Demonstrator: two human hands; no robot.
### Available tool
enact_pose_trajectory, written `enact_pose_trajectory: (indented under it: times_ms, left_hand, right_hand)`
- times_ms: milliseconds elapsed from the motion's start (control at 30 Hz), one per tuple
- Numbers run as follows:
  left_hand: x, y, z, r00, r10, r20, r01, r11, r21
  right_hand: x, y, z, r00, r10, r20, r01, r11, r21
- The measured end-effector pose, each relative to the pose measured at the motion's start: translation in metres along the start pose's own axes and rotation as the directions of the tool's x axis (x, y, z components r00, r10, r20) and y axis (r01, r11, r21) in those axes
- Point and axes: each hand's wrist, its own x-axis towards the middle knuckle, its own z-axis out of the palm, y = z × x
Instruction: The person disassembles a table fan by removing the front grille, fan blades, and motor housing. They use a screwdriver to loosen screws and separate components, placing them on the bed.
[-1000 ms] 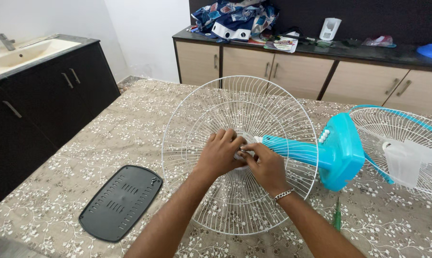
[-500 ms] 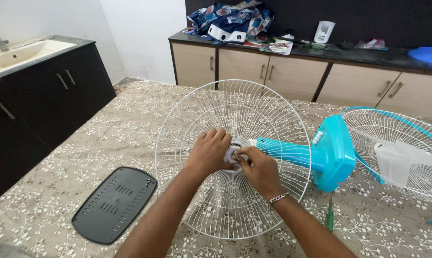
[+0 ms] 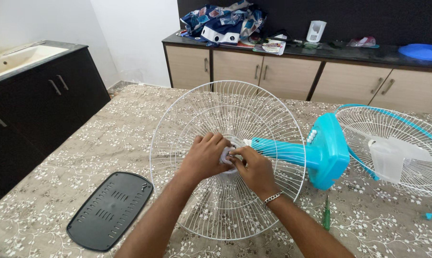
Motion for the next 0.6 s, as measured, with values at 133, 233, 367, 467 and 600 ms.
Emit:
enact_pose_trajectory:
  times_ms: [133, 233, 367, 467, 600]
  left_hand:
    - [0.0015, 0.0046, 0.0009, 0.997, -0.061, -0.040, 0.066, 0.990, 0.126]
    - [0.0006, 0.0061, -0.0003, 0.997, -0.082, -0.010, 0.082, 0.983, 0.163]
    - [0.0030, 0.0075, -0.0044, 0.990, -0.109, 0.087, 0.094, 0.983, 0.158]
    - [-0.0002, 0.0064, -0.0056, 1.000, -0.006, 0.025, 0.006, 1.000, -0.007]
    - [-0.0045, 0.0011, 0.0002, 0.991, 0.128, 0.038, -0.126, 0.991, -0.053]
  right_hand:
    - [0.0000, -0.0004, -0.0004, 1.000, -0.008, -0.003, 0.008, 1.000, 0.004]
    - [-0.0011, 0.0003, -0.0005, 1.000, -0.017, -0.008, 0.017, 1.000, -0.002]
    - [-0.0006, 0.0016, 0.0011, 1.000, -0.009, -0.008, 0.009, 1.000, -0.003]
    - [0.0021, 0.0031, 0.0027, 0.999, 0.030, 0.022, -0.029, 0.999, -0.015]
    - [0.0012, 0.0052, 0.0029, 1.000, -0.011, -0.011, 0.011, 1.000, -0.022]
